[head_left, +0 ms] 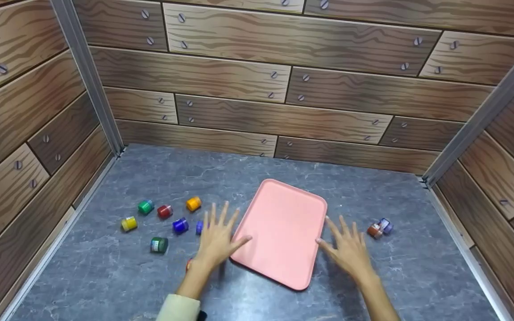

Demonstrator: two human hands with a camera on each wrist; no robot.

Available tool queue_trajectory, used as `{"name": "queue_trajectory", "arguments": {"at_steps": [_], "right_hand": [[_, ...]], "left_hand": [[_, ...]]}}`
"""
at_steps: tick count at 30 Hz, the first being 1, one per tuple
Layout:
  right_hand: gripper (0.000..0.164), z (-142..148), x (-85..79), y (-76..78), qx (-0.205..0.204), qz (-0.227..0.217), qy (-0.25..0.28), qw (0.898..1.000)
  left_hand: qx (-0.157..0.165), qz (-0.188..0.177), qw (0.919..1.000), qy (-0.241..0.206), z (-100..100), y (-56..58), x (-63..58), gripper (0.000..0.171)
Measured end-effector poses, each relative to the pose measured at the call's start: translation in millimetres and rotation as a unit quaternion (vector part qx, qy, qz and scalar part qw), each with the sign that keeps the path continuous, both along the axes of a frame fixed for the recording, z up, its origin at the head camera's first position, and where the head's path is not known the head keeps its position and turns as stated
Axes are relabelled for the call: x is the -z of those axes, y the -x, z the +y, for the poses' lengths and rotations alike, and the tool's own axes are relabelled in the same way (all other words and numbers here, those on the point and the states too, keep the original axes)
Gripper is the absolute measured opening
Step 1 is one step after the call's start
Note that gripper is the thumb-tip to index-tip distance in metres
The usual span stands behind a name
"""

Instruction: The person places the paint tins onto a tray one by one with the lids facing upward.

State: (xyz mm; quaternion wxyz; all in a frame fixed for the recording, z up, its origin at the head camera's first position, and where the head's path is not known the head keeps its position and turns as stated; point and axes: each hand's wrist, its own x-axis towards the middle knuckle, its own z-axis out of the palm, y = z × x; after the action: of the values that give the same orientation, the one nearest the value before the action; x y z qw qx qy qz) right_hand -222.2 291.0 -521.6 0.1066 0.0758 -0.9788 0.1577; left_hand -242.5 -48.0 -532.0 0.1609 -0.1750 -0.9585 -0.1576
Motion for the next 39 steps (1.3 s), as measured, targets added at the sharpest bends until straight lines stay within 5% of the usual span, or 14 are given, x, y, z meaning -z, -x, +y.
{"name": "queue_trajectory", "arguments": {"at_steps": [6,12,22,28,33,39], "right_hand": [[0.066,-10,3.4,-0.2,0.006,-0.034,0.096,0.995],[0.062,-16,5.8,-2.5,0.025,-0.072,0.220,0.973],[0.057,-26,11.9,-13.4,0.073,-0.156,0.355,0.919],[0.046,-34,22.2,-22.5,0.060,-0.203,0.399,0.892],[0.041,-37,28.0,-24.7,0.033,-0.207,0.413,0.886],[0.049,-40,28.2,-24.9,0.048,-0.206,0.407,0.889]], "left_hand": [[0.004,-0.007,0.9991,-0.041,19,-5.5,4.5,0.067],[0.011,-0.014,0.9909,-0.134,34,-10.7,13.8,0.055],[-0.086,-0.060,0.9758,-0.192,42,-18.4,21.3,0.040],[-0.128,-0.062,0.9649,-0.221,41,-23.8,28.5,0.030],[-0.133,-0.070,0.9581,-0.244,39,-21.0,30.4,0.030],[-0.131,-0.064,0.9558,-0.255,39,-16.9,32.7,0.032]]}}
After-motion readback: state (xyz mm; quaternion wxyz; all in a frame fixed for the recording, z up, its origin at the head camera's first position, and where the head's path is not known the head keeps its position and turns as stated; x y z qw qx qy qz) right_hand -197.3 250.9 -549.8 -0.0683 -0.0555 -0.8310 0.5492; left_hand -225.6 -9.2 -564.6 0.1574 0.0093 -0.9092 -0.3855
